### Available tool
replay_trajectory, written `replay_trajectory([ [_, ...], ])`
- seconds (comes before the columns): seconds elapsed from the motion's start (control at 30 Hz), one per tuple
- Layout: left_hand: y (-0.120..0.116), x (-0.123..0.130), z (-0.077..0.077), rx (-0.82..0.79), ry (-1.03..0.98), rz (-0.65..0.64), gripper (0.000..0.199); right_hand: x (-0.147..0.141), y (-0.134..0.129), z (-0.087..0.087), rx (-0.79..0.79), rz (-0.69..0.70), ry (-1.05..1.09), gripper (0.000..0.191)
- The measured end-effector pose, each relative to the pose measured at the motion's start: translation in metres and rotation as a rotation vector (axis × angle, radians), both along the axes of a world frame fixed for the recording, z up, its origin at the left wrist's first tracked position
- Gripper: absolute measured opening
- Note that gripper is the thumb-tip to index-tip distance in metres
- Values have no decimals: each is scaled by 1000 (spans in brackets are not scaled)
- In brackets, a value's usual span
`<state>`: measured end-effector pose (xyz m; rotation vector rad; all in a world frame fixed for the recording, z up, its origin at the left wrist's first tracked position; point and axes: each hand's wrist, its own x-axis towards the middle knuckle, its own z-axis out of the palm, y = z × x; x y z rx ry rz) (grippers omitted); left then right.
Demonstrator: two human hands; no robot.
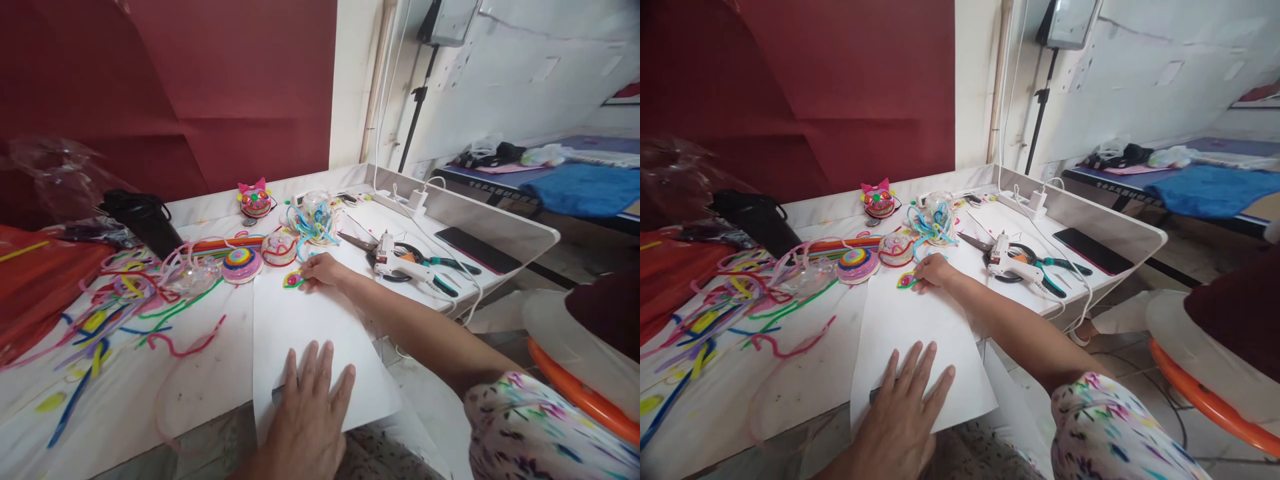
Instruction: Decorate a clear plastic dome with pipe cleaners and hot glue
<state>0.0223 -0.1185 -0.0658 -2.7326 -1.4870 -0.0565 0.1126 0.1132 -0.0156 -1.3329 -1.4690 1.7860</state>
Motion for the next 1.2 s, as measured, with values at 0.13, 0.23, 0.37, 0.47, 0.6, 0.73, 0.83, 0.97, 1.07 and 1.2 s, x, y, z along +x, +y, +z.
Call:
replay_trajectory([
  [0.13, 3, -4, 9, -7, -3, -58, 86, 14, -2, 1, 52, -17, -37, 19],
  [0.23, 19, -17, 13, 35, -5, -115, 79, 25, 0, 0, 97, -31, -88, 18],
  [0.37, 70, -45, 11, 246, -104, -194, 37, 32, 5, -5, 167, -37, -181, 19],
  [0.47, 111, -61, 15, 288, -130, -148, 38, 34, 6, -8, 242, -24, -245, 17],
  [0.6, 142, -67, 24, 263, -81, -102, 40, 36, 4, -8, 336, 5, -316, 11],
  [0.73, 146, -66, 24, 253, -60, -104, 41, 45, 2, -2, 438, 23, -408, 8],
  [0.83, 145, -66, 22, 251, -92, -105, 39, 55, 2, 3, 528, 33, -499, 13],
  [0.97, 145, -67, 20, 241, -115, -98, 38, 63, -1, 5, 665, 67, -638, 16],
  [1.07, 145, -69, 18, 247, -139, -98, 37, 60, -5, 2, 736, 155, -714, 23],
  [1.2, 141, -72, 10, 280, -146, -90, 38, 49, -10, -2, 823, 274, -771, 30],
])
